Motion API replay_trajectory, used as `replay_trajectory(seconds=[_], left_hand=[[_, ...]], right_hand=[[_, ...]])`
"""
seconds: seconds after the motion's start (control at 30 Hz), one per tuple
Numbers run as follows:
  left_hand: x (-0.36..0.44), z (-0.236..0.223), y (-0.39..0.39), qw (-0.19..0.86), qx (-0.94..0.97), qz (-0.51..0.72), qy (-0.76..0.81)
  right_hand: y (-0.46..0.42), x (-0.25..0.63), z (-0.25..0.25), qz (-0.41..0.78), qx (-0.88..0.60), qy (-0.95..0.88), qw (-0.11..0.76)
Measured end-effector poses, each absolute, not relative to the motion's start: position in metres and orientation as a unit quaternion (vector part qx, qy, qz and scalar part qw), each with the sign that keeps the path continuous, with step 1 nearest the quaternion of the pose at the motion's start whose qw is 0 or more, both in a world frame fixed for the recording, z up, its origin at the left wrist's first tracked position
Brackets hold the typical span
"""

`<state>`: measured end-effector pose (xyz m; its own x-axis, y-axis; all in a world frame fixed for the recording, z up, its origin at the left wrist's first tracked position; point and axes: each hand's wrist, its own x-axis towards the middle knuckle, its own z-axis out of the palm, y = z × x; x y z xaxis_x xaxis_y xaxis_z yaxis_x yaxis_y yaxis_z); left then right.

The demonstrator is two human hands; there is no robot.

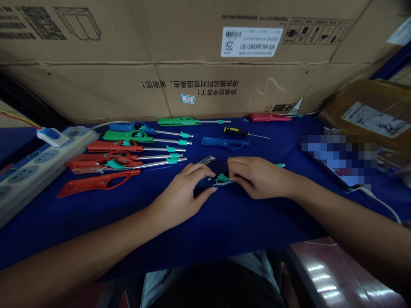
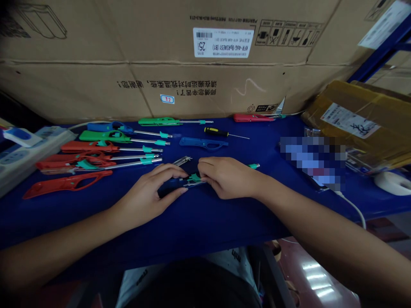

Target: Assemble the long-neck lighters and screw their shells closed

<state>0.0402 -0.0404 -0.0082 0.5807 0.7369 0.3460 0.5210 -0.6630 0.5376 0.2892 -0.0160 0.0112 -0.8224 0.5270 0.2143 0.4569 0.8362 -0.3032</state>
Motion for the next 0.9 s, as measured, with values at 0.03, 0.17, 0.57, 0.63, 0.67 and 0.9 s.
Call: replay_trajectory(seconds=[0.03, 0.17, 0.57, 0.63, 0.67, 0.9], left_hand=[[0.0402, -0.0083, -0.0404, 0.193, 0.868, 0.278, 0.363], [0.0408, -0.0071, -0.0406, 0.197, 0.866, 0.278, 0.366], [0.0403, -0.009, -0.0397, 0.205, 0.868, 0.273, 0.362], [0.04, -0.0095, -0.0394, 0.204, 0.87, 0.272, 0.357], [0.04, -0.0096, -0.0394, 0.203, 0.871, 0.272, 0.355], [0.041, -0.0094, -0.0406, 0.202, 0.871, 0.276, 0.353]], right_hand=[[-0.016, 0.2891, 0.0113, 0.122, -0.26, -0.947, 0.146], [-0.0159, 0.2882, 0.0113, 0.108, -0.255, -0.949, 0.147], [-0.0165, 0.2875, 0.0103, 0.094, -0.249, -0.952, 0.153], [-0.0163, 0.2876, 0.0109, 0.101, -0.253, -0.951, 0.146], [-0.0162, 0.2877, 0.0112, 0.104, -0.255, -0.951, 0.143], [-0.0153, 0.2886, 0.0121, 0.124, -0.26, -0.948, 0.138]])
